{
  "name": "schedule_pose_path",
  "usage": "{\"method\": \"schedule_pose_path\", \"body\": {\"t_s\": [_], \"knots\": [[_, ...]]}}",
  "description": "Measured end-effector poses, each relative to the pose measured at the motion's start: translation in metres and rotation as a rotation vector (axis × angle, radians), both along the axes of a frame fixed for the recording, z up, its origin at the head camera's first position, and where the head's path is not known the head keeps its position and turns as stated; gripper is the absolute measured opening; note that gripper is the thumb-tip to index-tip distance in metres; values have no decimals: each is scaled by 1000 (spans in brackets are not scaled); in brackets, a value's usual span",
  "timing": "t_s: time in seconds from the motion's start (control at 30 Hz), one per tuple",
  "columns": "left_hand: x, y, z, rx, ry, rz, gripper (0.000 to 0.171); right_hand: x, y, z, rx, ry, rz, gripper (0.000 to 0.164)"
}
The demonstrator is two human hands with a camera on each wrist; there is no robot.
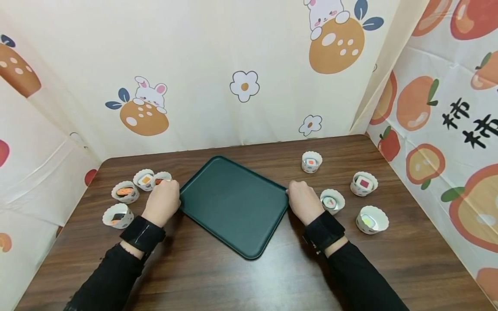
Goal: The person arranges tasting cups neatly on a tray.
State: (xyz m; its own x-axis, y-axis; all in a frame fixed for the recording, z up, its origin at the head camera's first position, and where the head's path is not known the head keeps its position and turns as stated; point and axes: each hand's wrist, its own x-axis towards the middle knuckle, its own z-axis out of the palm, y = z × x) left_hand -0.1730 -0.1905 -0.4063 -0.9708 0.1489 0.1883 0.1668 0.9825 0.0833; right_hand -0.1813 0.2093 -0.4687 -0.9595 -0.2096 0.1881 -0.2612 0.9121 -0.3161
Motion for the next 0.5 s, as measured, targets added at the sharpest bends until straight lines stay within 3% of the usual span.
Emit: {"method": "schedule_pose_path", "body": {"t_s": [0.13,0.23,0.33,0.5], "knots": [[7,-5,1,5,26,-2,14,-24,2,-20,-13,-49,-4,24],[12,-8,2,8,44,-9,11,-32,1,-18,-37,-81,0,25],[14,-8,2,6,39,-9,11,-27,-6,3,-47,-101,-7,27],[18,-7,3,-2,-4,21,16,-1,-24,48,-40,-63,-3,29]]}}
